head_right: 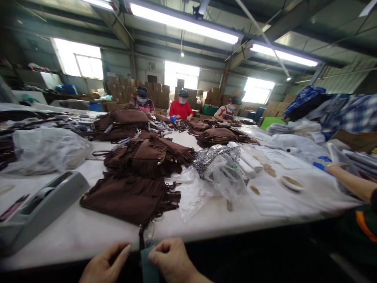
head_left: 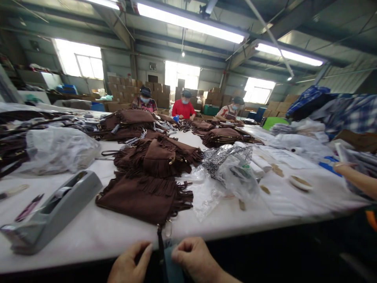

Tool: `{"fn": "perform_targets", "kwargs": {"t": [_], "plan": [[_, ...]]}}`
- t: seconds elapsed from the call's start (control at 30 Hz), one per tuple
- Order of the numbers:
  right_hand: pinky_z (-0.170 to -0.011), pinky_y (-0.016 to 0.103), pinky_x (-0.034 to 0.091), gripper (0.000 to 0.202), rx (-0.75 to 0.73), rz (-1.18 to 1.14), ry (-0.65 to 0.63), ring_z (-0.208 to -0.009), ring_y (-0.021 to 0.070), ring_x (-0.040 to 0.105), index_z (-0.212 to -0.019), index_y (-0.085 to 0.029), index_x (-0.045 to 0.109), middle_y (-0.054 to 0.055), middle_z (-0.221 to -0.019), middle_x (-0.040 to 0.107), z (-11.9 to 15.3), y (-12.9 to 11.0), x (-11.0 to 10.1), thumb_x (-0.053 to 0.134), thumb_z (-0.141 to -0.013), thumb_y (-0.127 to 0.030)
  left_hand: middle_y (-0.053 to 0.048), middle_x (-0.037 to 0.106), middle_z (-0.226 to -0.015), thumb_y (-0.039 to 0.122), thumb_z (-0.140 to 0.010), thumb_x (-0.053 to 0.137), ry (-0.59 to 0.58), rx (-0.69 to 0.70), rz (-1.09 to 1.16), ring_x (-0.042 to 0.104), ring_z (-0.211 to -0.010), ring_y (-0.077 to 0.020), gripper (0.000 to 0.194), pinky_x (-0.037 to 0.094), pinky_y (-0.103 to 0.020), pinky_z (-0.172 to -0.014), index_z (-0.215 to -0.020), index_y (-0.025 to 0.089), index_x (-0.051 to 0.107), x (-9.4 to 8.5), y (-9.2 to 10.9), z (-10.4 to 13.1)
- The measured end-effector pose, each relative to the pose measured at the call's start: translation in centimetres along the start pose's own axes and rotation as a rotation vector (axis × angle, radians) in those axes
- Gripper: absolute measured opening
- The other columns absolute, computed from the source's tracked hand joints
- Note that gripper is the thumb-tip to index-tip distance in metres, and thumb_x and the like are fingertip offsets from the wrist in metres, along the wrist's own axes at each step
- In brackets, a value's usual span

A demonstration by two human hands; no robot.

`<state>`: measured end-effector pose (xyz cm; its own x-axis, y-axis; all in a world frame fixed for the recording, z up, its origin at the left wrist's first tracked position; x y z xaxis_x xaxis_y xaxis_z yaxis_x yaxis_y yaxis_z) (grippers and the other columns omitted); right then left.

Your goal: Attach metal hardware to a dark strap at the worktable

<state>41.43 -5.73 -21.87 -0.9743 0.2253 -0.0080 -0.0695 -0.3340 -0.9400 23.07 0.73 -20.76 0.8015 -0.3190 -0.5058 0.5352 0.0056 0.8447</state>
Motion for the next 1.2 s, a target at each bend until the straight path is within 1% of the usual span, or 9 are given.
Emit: {"fn": "perform_targets", "kwargs": {"t": [0.07, 0.3, 0.4, 0.53, 0.7, 0.9, 1.03, 1.1, 1.2], "plan": [[-0.052, 0.022, 0.033, 0.011, 0.008, -0.005, 0.019, -0.049, 0.0077, 0.039, -0.054, -0.013, 0.064, -0.004, -0.048, 0.050, 0.1, 0.5, 0.1, 0.071, -0.060, -0.020, -0.008, 0.074, -0.097, 0.044, -0.082, 0.057, 0.029, 0.005, -0.120, 0.065, -0.096, -0.0279, 0.028, 0.044, -0.032, -0.088, -0.092, 0.022, 0.071, -0.3, 0.9, -0.7], [-0.052, 0.022, 0.031, 0.005, 0.003, 0.022, 0.016, -0.051, 0.0082, 0.040, -0.055, -0.012, 0.066, -0.004, -0.049, 0.052, 0.6, 0.8, -0.3, 0.066, -0.059, -0.014, -0.014, 0.070, -0.099, 0.041, -0.088, 0.048, 0.059, 0.040, -0.489, 0.065, -0.097, -0.0312, 0.027, 0.042, -0.036, -0.079, -0.095, 0.019, 0.063, 1.4, 4.8, -1.9], [-0.053, 0.023, 0.032, 0.004, -0.001, 0.011, 0.042, -0.052, 0.0085, 0.042, -0.055, -0.012, 0.066, -0.004, -0.049, 0.053, 0.6, 0.6, -0.9, 0.066, -0.059, -0.013, -0.015, 0.070, -0.093, 0.036, -0.088, 0.045, -0.009, 0.023, -0.561, 0.066, -0.091, -0.0325, 0.022, 0.040, -0.037, -0.074, -0.087, 0.020, 0.060, 1.6, 4.9, -2.8], [-0.055, 0.023, 0.035, 0.005, -0.031, 0.012, 0.051, -0.054, 0.0095, 0.045, -0.057, -0.012, 0.067, -0.003, -0.052, 0.057, 0.5, 0.0, -1.1, 0.067, -0.061, -0.013, -0.007, 0.066, -0.074, 0.023, -0.080, 0.048, -0.035, 0.053, -0.526, 0.063, -0.073, -0.0249, 0.007, 0.037, -0.032, -0.064, -0.075, 0.022, 0.054, 0.9, 4.6, -4.0], [-0.054, 0.023, 0.033, 0.006, -0.026, 0.006, 0.053, -0.053, 0.0089, 0.043, -0.056, -0.012, 0.065, -0.004, -0.050, 0.054, 0.2, 0.0, -0.9, 0.068, -0.060, -0.013, 0.003, 0.054, -0.055, 0.026, -0.073, 0.057, -0.110, -0.073, -0.196, 0.052, -0.049, -0.0160, 0.009, 0.036, -0.024, -0.048, -0.068, 0.022, 0.050, 0.6, 3.2, -4.3], [-0.055, 0.022, 0.034, 0.008, -0.016, 0.001, 0.055, -0.054, 0.0087, 0.044, -0.055, -0.013, 0.063, -0.004, -0.051, 0.054, -0.2, 0.4, -0.7, 0.070, -0.059, -0.014, 0.009, 0.040, -0.047, 0.056, -0.060, 0.079, -0.386, -0.398, 0.513, 0.031, -0.040, -0.0061, 0.047, 0.034, -0.019, -0.041, -0.075, 0.015, 0.063, 2.7, 1.6, -1.7], [-0.056, 0.023, 0.035, 0.008, -0.045, 0.014, 0.042, -0.055, 0.0096, 0.045, -0.057, -0.013, 0.066, -0.003, -0.053, 0.054, -0.1, 0.2, -0.7, 0.065, -0.064, -0.017, 0.007, 0.042, -0.052, 0.042, -0.055, 0.091, -0.495, -0.513, 0.831, 0.031, -0.043, -0.0016, 0.049, 0.025, -0.012, -0.038, -0.082, 0.007, 0.070, 3.6, 1.1, -0.1], [-0.057, 0.023, 0.036, 0.011, -0.088, 0.045, 0.026, -0.056, 0.0102, 0.046, -0.058, -0.013, 0.066, -0.002, -0.054, 0.055, 0.0, -0.2, -0.5, 0.062, -0.067, -0.018, 0.006, 0.044, -0.055, 0.036, -0.055, 0.093, -0.497, -0.560, 0.906, 0.030, -0.042, -0.0001, 0.048, 0.019, -0.010, -0.037, -0.086, 0.006, 0.071, 3.7, 0.7, 0.4], [-0.057, 0.023, 0.037, 0.011, -0.104, 0.078, 0.003, -0.058, 0.0113, 0.049, -0.060, -0.013, 0.068, -0.001, -0.056, 0.058, 0.3, -0.5, -0.1, 0.062, -0.068, -0.018, 0.000, 0.060, -0.071, 0.030, -0.054, 0.096, -0.452, -0.587, 0.963, 0.040, -0.046, 0.0006, 0.050, 0.024, -0.008, -0.039, -0.091, 0.009, 0.071, 3.4, 0.3, 0.7]]}}
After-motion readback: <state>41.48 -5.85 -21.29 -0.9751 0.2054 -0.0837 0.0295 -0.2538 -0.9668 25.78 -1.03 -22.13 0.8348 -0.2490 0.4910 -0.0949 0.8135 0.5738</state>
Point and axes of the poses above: each hand's wrist, its own z-axis away from the middle knuckle, its own x-axis out of the palm, y = z × x, the point moved 8 cm from there along -z, towards the middle knuckle
